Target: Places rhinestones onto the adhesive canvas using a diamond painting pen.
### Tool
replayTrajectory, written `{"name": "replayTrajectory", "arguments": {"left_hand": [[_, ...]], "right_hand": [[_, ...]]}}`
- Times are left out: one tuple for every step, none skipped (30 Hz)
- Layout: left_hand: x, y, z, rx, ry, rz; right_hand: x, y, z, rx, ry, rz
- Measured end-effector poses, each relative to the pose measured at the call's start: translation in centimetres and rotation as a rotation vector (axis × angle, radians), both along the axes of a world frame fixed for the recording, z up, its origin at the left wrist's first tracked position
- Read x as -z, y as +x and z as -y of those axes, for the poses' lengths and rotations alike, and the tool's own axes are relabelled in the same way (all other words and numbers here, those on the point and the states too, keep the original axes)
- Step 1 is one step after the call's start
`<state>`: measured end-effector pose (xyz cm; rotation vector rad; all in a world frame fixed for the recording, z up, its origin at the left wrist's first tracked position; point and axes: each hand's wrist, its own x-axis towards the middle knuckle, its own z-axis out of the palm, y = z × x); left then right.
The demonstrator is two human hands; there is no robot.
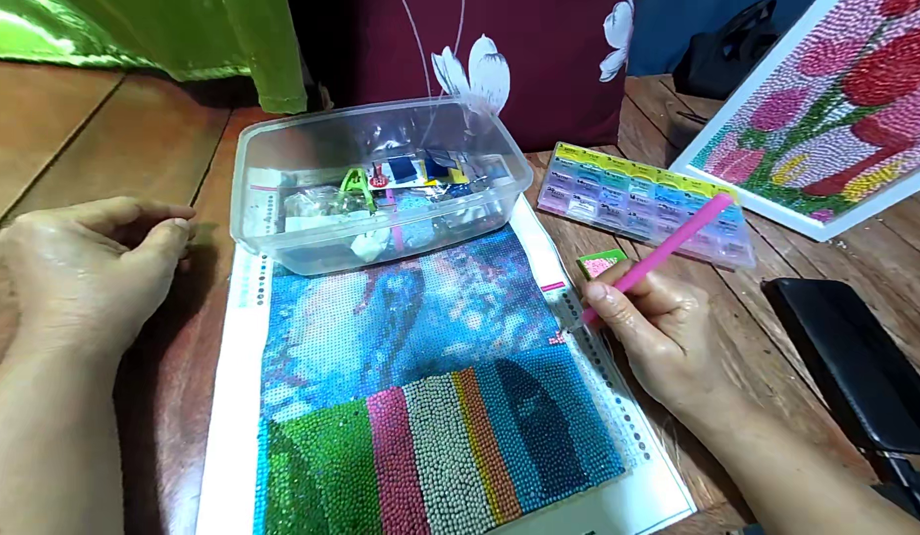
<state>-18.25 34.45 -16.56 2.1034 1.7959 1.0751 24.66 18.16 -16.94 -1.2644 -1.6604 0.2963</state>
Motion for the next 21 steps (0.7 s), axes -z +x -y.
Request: {"name": "replayTrajectory", "arguments": {"left_hand": [[-0.09, 0.08, 0.06, 0.001, -0.004, 0.001], [-0.26, 0.26, 0.18, -0.002, -0.010, 0.003], [-0.44, 0.50, 0.32, -0.009, -0.018, 0.001], [-0.59, 0.69, 0.41, -0.013, -0.024, 0.000], [-0.67, 0.79, 0.44, -0.013, -0.027, 0.000], [-0.71, 0.86, 0.44, -0.011, -0.029, -0.001], [-0.72, 0.87, 0.43, -0.006, -0.028, 0.000], [-0.70, 0.83, 0.39, -0.001, -0.026, -0.001], [-0.65, 0.75, 0.32, 0.005, -0.023, -0.003], [-0.62, 0.71, 0.28, 0.009, -0.019, -0.003], [-0.60, 0.70, 0.29, 0.013, -0.017, -0.005], [-0.57, 0.68, 0.26, 0.014, -0.013, -0.007], [-0.57, 0.71, 0.26, 0.012, -0.014, -0.008], [-0.58, 0.74, 0.26, 0.009, -0.014, -0.010], [-0.63, 0.80, 0.31, 0.007, -0.014, -0.011], [-0.67, 0.83, 0.34, 0.005, -0.017, -0.012], [-0.67, 0.83, 0.33, 0.001, -0.019, -0.014], [-0.67, 0.80, 0.32, -0.001, -0.020, -0.017], [-0.69, 0.79, 0.33, 0.001, -0.017, -0.020], [-0.68, 0.76, 0.31, 0.001, -0.013, -0.024], [-0.69, 0.78, 0.31, 0.000, -0.010, -0.027]], "right_hand": [[0.13, -0.13, -0.12, -0.014, 0.000, 0.014], [0.26, -0.23, -0.23, -0.024, 0.002, 0.028], [0.39, -0.31, -0.29, -0.029, 0.005, 0.041], [0.52, -0.33, -0.31, -0.032, 0.009, 0.053], [0.62, -0.34, -0.27, -0.029, 0.009, 0.064], [0.68, -0.34, -0.24, -0.029, 0.011, 0.071], [0.69, -0.36, -0.20, -0.028, 0.012, 0.076], [0.68, -0.35, -0.19, -0.029, 0.014, 0.081], [0.69, -0.34, -0.20, -0.027, 0.018, 0.088], [0.70, -0.30, -0.20, -0.026, 0.019, 0.096], [0.71, -0.26, -0.21, -0.025, 0.021, 0.098], [0.70, -0.23, -0.22, -0.023, 0.022, 0.098], [0.71, -0.23, -0.21, -0.021, 0.023, 0.095], [0.75, -0.23, -0.22, -0.020, 0.027, 0.092], [0.78, -0.21, -0.21, -0.019, 0.028, 0.091], [0.78, -0.18, -0.21, -0.021, 0.029, 0.090], [0.77, -0.17, -0.21, -0.023, 0.029, 0.089], [0.75, -0.17, -0.20, -0.025, 0.029, 0.089], [0.72, -0.17, -0.19, -0.025, 0.029, 0.092], [0.72, -0.19, -0.19, -0.023, 0.028, 0.095], [0.73, -0.20, -0.20, -0.023, 0.027, 0.096]]}}
